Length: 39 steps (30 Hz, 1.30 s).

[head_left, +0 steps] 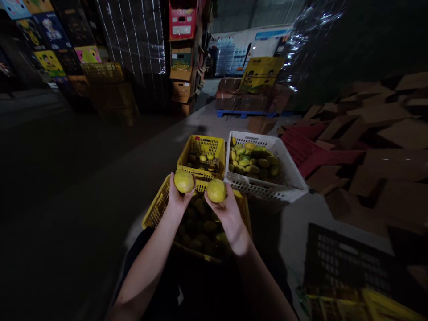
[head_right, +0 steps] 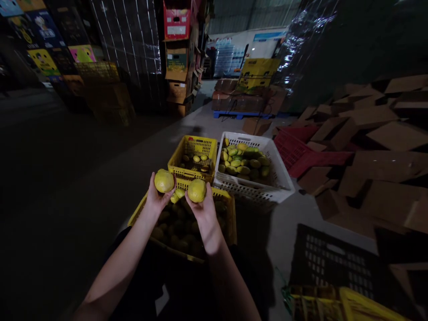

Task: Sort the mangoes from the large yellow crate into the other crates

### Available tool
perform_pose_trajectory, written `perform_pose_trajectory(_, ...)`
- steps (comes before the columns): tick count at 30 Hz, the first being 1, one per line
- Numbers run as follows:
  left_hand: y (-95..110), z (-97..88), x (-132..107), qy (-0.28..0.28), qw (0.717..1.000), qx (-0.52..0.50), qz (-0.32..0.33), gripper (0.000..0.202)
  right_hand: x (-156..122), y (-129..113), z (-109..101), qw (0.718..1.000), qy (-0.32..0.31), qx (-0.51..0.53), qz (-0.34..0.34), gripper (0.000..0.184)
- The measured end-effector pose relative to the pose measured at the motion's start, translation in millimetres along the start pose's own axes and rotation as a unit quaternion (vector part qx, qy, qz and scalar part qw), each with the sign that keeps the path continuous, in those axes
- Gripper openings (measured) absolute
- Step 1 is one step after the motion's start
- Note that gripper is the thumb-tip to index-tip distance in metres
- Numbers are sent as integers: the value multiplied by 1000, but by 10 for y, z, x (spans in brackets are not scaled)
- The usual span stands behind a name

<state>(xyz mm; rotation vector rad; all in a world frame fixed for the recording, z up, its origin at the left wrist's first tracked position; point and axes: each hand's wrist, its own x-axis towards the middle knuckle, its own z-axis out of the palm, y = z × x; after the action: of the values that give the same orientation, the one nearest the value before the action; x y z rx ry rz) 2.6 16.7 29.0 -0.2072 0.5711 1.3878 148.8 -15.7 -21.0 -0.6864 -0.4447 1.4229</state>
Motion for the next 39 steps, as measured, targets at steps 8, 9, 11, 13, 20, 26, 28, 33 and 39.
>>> perform_pose_trajectory(8, 20, -14, -23, -1, 1000, 7, -27, 33, 106, -124, 278, 980, 144, 76, 115, 15)
perform_pose_trajectory(9, 24, -14, -27, -11, 999, 13, -33, 34, 96, -142, 300, 983, 133, 65, 111, 14)
perform_pose_trajectory(11, 35, -12, -33, -1, 999, 33, -21, 33, 62, -169, 328, 988, 110, 50, 101, 17)
perform_pose_trajectory(13, 50, -6, -40, 20, 998, 54, 10, 29, 30, -184, 337, 990, 93, 56, 89, 19)
perform_pose_trajectory(20, 100, 7, -94, -4, 999, 54, -3, 31, 78, -161, 299, 988, 58, 86, 116, 16)
perform_pose_trajectory(26, 65, 42, -110, -2, 995, 96, -38, 36, 106, -117, 301, 981, 70, 58, 172, 20)
perform_pose_trajectory(28, 64, 45, -123, -10, 993, 109, -40, 38, 98, -136, 324, 983, 62, 71, 156, 24)
perform_pose_trajectory(33, 97, 6, -171, -109, 987, 103, -58, 37, 40, -214, 362, 986, 33, 116, 111, 25)
perform_pose_trajectory(39, 135, -20, -216, -239, 958, 153, -48, 36, -22, -253, 348, 989, -32, 124, 69, 30)
